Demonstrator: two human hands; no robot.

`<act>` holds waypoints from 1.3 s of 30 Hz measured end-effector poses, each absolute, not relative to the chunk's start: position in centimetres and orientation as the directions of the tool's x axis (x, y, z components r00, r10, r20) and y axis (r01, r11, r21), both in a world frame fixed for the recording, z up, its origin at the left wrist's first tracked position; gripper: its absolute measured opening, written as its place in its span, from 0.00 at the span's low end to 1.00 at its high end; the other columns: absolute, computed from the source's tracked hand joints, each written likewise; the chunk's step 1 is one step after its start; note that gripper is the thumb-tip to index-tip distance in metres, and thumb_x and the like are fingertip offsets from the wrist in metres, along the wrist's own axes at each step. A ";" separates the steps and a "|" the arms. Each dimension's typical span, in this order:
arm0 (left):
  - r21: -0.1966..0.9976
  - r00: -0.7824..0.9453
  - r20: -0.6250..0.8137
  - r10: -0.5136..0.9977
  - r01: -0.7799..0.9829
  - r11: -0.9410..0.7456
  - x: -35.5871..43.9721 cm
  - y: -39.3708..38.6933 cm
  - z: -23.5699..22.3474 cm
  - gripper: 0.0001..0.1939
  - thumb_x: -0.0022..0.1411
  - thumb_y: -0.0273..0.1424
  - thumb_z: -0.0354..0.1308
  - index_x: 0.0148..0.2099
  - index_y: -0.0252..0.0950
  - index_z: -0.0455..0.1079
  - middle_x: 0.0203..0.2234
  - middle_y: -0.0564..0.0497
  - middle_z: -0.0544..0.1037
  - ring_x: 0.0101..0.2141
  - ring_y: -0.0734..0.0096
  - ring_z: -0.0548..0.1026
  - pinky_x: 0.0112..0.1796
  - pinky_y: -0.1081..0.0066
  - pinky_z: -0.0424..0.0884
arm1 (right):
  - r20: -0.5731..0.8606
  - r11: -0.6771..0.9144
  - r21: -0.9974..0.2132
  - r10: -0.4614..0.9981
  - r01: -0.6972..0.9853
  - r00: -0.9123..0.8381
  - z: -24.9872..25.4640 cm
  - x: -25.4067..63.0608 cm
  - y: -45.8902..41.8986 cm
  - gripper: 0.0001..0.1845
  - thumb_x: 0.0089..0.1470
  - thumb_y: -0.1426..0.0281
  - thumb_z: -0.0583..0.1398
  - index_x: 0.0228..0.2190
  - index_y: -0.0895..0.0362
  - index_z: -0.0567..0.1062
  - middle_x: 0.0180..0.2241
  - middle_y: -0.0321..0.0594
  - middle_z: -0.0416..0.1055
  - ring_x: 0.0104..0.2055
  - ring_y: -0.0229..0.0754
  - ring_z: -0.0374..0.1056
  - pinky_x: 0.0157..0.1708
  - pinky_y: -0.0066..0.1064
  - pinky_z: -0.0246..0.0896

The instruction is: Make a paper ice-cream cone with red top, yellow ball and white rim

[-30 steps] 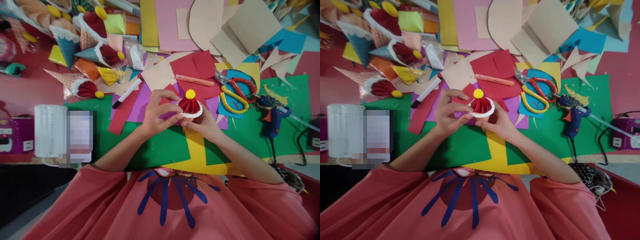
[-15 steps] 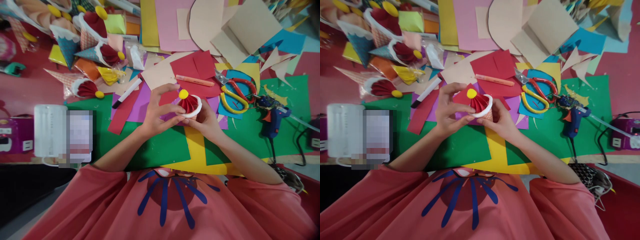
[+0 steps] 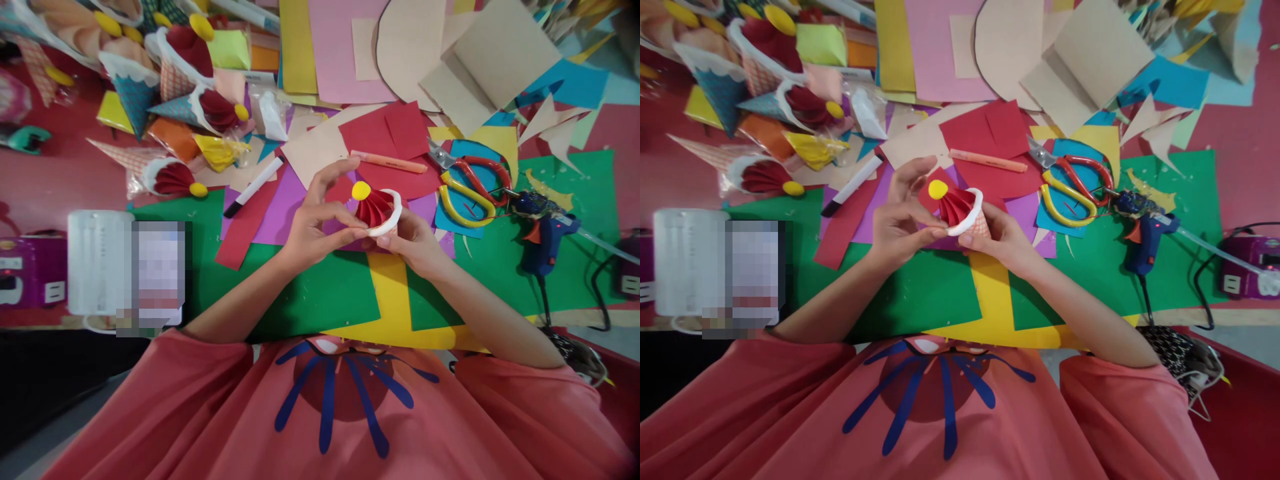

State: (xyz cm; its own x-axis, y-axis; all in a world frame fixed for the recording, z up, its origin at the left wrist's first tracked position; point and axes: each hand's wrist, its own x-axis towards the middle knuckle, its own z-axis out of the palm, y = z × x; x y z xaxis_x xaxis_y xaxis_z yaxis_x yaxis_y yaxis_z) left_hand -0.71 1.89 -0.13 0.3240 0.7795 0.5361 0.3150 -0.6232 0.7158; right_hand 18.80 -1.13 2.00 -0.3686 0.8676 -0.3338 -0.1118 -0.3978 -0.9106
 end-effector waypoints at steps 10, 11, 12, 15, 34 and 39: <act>0.747 0.319 0.544 0.776 0.239 -0.621 -0.7 1.4 0.6 0.13 0.65 0.48 0.54 0.41 0.48 0.72 0.60 0.53 0.66 0.62 0.60 0.65 0.59 0.48 0.71 | -0.227 -0.264 -0.961 0.924 -0.085 -0.308 2.2 18.5 -1.0 0.36 0.42 0.55 0.71 0.51 0.51 0.69 0.54 0.40 0.72 0.59 0.48 0.67 0.60 0.43 0.64; 0.726 0.330 0.554 0.765 0.259 -0.637 -0.7 1.4 0.5 0.12 0.65 0.48 0.54 0.41 0.49 0.73 0.60 0.54 0.66 0.62 0.60 0.66 0.59 0.48 0.71 | -0.225 -0.258 -0.963 0.927 -0.073 -0.300 2.2 18.5 -1.0 0.36 0.41 0.55 0.71 0.51 0.51 0.68 0.54 0.40 0.72 0.59 0.48 0.66 0.61 0.44 0.62; 0.707 0.340 0.564 0.752 0.273 -0.653 -0.7 1.4 0.4 0.12 0.65 0.47 0.54 0.42 0.49 0.73 0.60 0.54 0.66 0.62 0.59 0.66 0.59 0.48 0.71 | -0.222 -0.250 -0.966 0.931 -0.063 -0.291 2.2 18.5 -1.0 0.37 0.42 0.54 0.71 0.51 0.50 0.68 0.54 0.40 0.72 0.59 0.49 0.66 0.61 0.44 0.62; 0.663 0.334 0.607 0.721 0.288 -0.691 -0.8 1.6 0.2 0.10 0.65 0.45 0.56 0.42 0.49 0.74 0.59 0.55 0.67 0.61 0.57 0.67 0.58 0.48 0.71 | -0.213 -0.233 -0.972 0.936 -0.038 -0.281 2.2 18.5 -1.0 0.36 0.43 0.54 0.70 0.51 0.49 0.67 0.53 0.40 0.71 0.59 0.50 0.66 0.60 0.46 0.64; 0.682 0.315 0.597 0.738 0.286 -0.673 -0.9 1.8 0.0 0.14 0.65 0.47 0.55 0.45 0.48 0.75 0.57 0.54 0.70 0.58 0.61 0.70 0.57 0.55 0.71 | -0.230 -0.278 -0.953 0.920 -0.117 -0.317 1.7 18.4 -1.2 0.33 0.47 0.56 0.68 0.50 0.50 0.63 0.39 0.36 0.73 0.30 0.37 0.72 0.21 0.28 0.68; 0.522 0.326 0.701 0.634 0.370 -0.768 -0.9 1.5 0.5 0.14 0.66 0.40 0.55 0.54 0.54 0.71 0.57 0.55 0.71 0.56 0.64 0.72 0.57 0.60 0.69 | -0.307 -0.415 -0.867 0.880 -0.275 -0.361 2.0 18.3 -1.1 0.28 0.48 0.55 0.68 0.42 0.53 0.62 0.33 0.31 0.70 0.24 0.33 0.72 0.15 0.22 0.63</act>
